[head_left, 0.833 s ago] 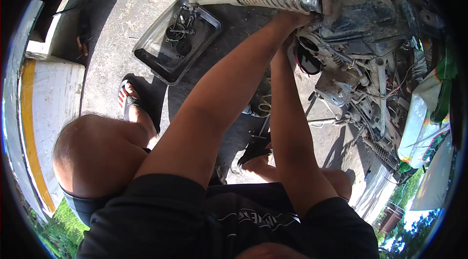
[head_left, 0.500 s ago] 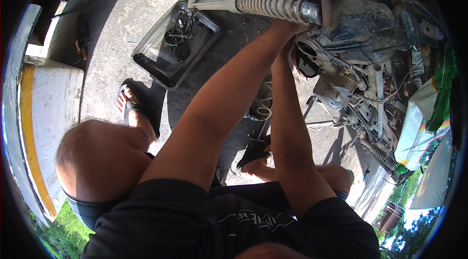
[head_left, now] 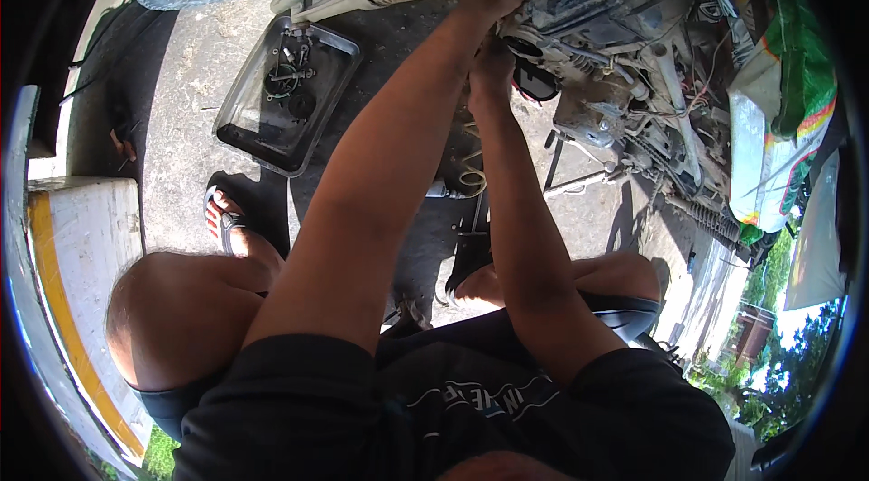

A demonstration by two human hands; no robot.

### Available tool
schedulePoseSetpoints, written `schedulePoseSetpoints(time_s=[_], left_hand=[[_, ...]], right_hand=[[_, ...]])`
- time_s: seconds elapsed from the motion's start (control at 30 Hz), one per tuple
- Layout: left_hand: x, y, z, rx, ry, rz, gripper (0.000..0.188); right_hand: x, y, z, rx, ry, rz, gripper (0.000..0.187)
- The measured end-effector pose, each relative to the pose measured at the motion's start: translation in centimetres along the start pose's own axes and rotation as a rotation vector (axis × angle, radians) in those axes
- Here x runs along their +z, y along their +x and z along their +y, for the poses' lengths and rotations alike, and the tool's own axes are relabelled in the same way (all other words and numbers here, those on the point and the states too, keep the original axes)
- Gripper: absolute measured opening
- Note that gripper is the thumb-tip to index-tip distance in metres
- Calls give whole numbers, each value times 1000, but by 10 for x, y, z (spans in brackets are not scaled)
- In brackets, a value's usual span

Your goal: The person is disassembling components of a motorcycle engine, specifically removing the cylinder head and related bolts.

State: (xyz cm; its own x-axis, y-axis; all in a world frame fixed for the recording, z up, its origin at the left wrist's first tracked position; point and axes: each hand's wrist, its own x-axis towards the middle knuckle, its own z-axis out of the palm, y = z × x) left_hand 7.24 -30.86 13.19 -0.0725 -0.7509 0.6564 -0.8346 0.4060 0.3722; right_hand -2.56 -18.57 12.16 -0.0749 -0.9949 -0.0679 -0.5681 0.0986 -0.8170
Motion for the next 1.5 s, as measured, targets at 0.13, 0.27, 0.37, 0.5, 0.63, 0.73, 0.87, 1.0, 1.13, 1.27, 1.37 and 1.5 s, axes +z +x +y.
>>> schedulePoseSetpoints(time_s=[0.13, 0.27, 0.37, 0.5, 0.63, 0.73, 0.87, 1.0, 1.13, 1.27, 1.37, 1.5], left_hand=[[1, 0, 10, -76, -169, 55, 28], [-5, -11, 20, -74, -90, -13, 31], [5, -15, -1, -64, -28, -9, 28], [33, -13, -23, 5, -183, 207, 25], [35, -17, -33, 25, -178, 144, 30], [28, -15, -33, -114, -272, 147, 34], [25, -11, -34, -106, -273, 147, 34], [28, -9, -35, -109, -289, 148, 34], [31, -6, -35, -107, -309, 140, 34], [29, -5, -31, -104, -328, 146, 34], [23, -8, -20, -88, -380, 166, 34], [1, -14, -3, -82, -245, 19, 29]], right_hand=[[-15, 6, 2, 85, -117, -41, 32], [-5, 12, 11, -292, -427, -15, 30], [8, 17, 9, -590, -358, 194, 31], [19, 27, -1, -114, 20, 17, 38], [46, 48, -15, -83, 160, 60, 37], [57, 57, -16, -11, 281, 71, 37], [53, 39, -4, 127, 407, 110, 37], [41, 8, 6, -44, -22, 296, 18], [20, -13, 9, -527, -531, 399, 18], [5, -17, 6, -645, -615, 401, 18], [8, -10, 5, -492, -405, 318, 21], [31, 9, 7, -348, -156, 121, 29]])
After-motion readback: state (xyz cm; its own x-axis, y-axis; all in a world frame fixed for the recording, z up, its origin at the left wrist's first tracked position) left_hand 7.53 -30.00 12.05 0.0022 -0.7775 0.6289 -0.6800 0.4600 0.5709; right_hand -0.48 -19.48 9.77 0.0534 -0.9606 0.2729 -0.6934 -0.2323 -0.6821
